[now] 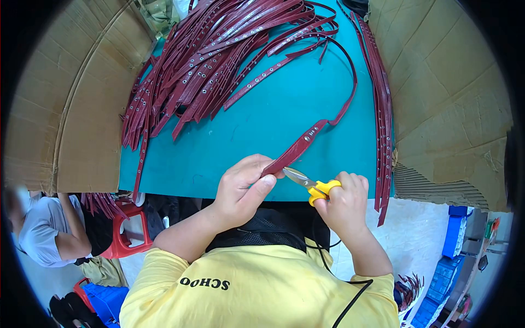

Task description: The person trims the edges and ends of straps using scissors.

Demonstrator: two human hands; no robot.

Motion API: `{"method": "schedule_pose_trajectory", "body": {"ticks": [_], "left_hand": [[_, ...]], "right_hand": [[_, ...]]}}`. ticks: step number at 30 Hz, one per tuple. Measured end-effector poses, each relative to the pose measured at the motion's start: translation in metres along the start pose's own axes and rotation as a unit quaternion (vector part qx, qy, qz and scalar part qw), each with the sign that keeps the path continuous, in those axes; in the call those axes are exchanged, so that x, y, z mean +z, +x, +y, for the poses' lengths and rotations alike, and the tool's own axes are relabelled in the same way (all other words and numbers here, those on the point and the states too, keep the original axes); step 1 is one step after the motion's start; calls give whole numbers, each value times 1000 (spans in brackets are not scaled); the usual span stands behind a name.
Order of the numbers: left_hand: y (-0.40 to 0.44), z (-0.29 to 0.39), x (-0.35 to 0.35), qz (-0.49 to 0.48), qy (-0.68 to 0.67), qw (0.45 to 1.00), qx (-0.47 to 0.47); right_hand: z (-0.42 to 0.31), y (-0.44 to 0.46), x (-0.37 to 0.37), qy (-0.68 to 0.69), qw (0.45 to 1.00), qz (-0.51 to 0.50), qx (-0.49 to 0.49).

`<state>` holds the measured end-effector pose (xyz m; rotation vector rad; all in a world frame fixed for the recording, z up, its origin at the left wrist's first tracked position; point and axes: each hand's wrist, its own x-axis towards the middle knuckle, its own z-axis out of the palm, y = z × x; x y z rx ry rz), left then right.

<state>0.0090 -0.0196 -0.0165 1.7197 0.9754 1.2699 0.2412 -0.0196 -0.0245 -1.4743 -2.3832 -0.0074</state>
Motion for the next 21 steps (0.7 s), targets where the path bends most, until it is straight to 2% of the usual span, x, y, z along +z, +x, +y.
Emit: {"method": "schedule_pose_trajectory", "body": {"ticks": [5, 8, 10, 15, 18, 21], "left_hand": [[1, 1, -1, -9, 2, 1000, 1], [-1, -3, -1, -1, -25, 999, -37], [-5, -18, -3, 9, -83, 990, -111], [-30, -60, -14, 25, -148, 951, -271], [-38, -67, -21, 22, -63, 971, -228], [-36, -66, -25, 75, -3, 974, -214]], "right_hand": [[2, -1, -6, -10, 1000, -9, 1], [4, -2, -6, -7, 1000, -17, -6], [5, -4, -1, 9, 999, -28, -15], [13, -13, 4, 98, 967, -234, -5], [23, -16, 2, 102, 943, -316, -10], [28, -14, 2, 171, 927, -334, 0]]}}
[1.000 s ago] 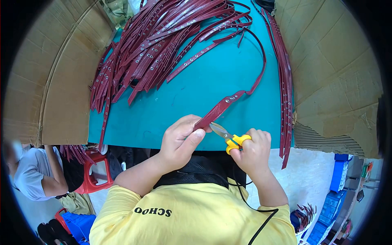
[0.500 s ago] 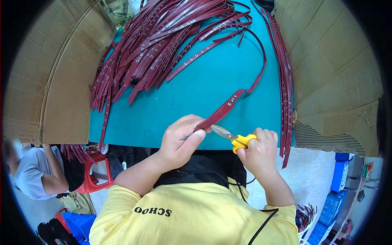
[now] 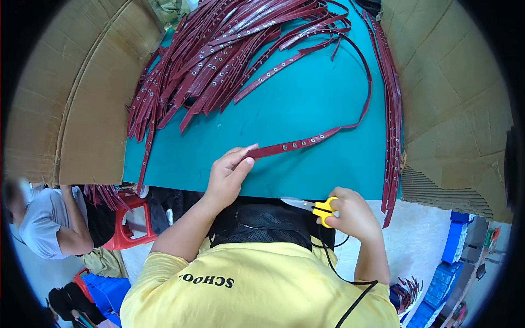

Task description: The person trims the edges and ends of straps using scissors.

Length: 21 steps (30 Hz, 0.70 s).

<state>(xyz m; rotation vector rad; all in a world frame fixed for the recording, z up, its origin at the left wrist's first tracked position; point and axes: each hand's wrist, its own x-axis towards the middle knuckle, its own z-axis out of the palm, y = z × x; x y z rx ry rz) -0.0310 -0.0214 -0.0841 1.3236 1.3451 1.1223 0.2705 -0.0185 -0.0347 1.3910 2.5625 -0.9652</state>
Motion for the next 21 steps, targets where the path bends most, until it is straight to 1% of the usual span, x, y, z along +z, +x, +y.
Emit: {"method": "schedule_pose_trajectory", "body": {"ticks": [1, 3, 4, 6, 7, 10, 11, 14, 15, 18, 20, 21], "left_hand": [[1, 0, -1, 11, -19, 1000, -6], [2, 0, 0, 32, -59, 998, -18], [3, -1, 2, 36, -92, 995, -13], [3, -5, 4, 44, -158, 986, -8], [4, -8, 4, 44, -172, 984, -16], [6, -16, 4, 50, -215, 975, -31], [7, -19, 4, 56, -229, 971, -28], [11, -19, 2, 70, -261, 963, -18], [11, -19, 2, 73, -271, 960, -17], [13, -24, -1, 82, -192, 978, -16], [11, -25, -8, 47, -21, 998, -29], [10, -24, -12, 30, 65, 997, -35]], "right_hand": [[0, 2, 4, 90, 996, -7, -23], [1, 5, 27, 266, 961, -23, -66], [-2, 4, 42, 230, 971, -8, -59], [-10, -1, 52, 50, 996, -72, 7], [-9, -4, 56, 73, 995, -69, 3], [-13, -9, 69, 195, 980, 21, 18], [-19, -12, 70, 167, 984, 33, 42], [-35, -23, 69, 8, 998, 31, 45], [-38, -28, 68, -26, 998, 4, 60], [-42, -37, 65, -54, 997, 11, 54], [-37, -38, 68, -48, 997, 7, 58], [-35, -37, 69, -46, 997, 5, 58]]}}
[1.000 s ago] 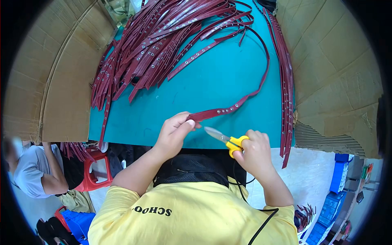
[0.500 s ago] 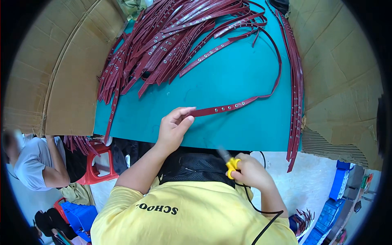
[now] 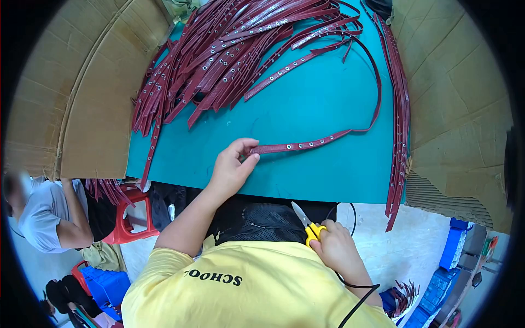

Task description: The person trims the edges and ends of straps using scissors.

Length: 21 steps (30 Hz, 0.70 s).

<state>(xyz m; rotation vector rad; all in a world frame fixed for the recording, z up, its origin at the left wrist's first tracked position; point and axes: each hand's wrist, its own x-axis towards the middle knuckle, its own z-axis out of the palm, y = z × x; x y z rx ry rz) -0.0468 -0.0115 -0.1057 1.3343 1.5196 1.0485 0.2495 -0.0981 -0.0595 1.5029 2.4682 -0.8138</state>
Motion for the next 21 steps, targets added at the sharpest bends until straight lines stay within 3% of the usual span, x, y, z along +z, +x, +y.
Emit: {"method": "schedule_pose_trajectory", "body": {"ticks": [3, 7, 13, 21], "left_hand": [[-9, 7, -8, -26, 213, 973, 83], [-15, 11, -28, -96, 265, 957, 67], [-13, 5, -46, -69, 289, 946, 130], [-2, -6, -32, -103, 320, 920, 200]], "right_hand": [[-1, 2, 3, 74, 992, 103, -15], [13, -1, 29, 152, 975, 158, -21], [23, 17, 38, 319, 932, 171, 24], [-7, 74, -2, 81, 975, 207, -25]]}}
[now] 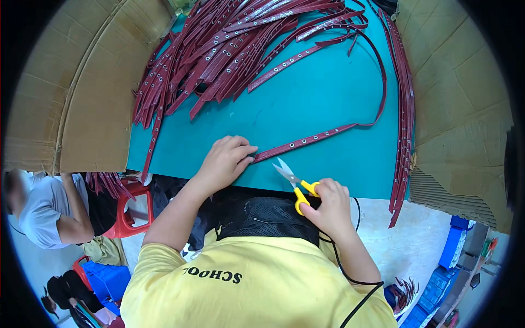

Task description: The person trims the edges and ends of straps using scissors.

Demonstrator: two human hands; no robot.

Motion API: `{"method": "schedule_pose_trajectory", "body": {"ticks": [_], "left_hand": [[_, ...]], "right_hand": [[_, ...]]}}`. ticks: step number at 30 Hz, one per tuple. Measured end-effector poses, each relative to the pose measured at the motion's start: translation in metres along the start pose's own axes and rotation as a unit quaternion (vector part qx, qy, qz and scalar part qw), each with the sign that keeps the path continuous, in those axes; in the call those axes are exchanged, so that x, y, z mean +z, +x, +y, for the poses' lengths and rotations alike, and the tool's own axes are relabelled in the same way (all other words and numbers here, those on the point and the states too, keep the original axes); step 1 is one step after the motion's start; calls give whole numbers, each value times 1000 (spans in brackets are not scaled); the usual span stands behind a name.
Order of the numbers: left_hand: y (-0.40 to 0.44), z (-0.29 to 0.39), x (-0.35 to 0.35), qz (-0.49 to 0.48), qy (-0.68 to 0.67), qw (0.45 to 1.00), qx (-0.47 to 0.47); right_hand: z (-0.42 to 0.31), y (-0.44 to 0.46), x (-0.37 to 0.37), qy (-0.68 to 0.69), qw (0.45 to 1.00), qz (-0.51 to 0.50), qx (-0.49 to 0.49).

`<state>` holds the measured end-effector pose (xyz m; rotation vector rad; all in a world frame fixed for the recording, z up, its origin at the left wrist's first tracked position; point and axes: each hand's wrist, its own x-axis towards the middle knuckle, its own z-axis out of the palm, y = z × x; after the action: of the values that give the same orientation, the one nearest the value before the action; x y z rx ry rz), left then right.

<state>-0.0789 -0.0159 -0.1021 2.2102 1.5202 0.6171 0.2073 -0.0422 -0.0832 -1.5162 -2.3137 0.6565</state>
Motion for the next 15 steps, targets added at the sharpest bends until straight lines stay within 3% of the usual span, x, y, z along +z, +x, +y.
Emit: {"method": "schedule_pose_trajectory", "body": {"ticks": [7, 15], "left_hand": [[5, -7, 12, 36, 34, 995, 90], [7, -4, 15, 60, 53, 983, 168]], "right_hand": [[-12, 13, 0, -69, 995, -64, -16], [-15, 15, -1, -107, 992, -51, -51]]}}
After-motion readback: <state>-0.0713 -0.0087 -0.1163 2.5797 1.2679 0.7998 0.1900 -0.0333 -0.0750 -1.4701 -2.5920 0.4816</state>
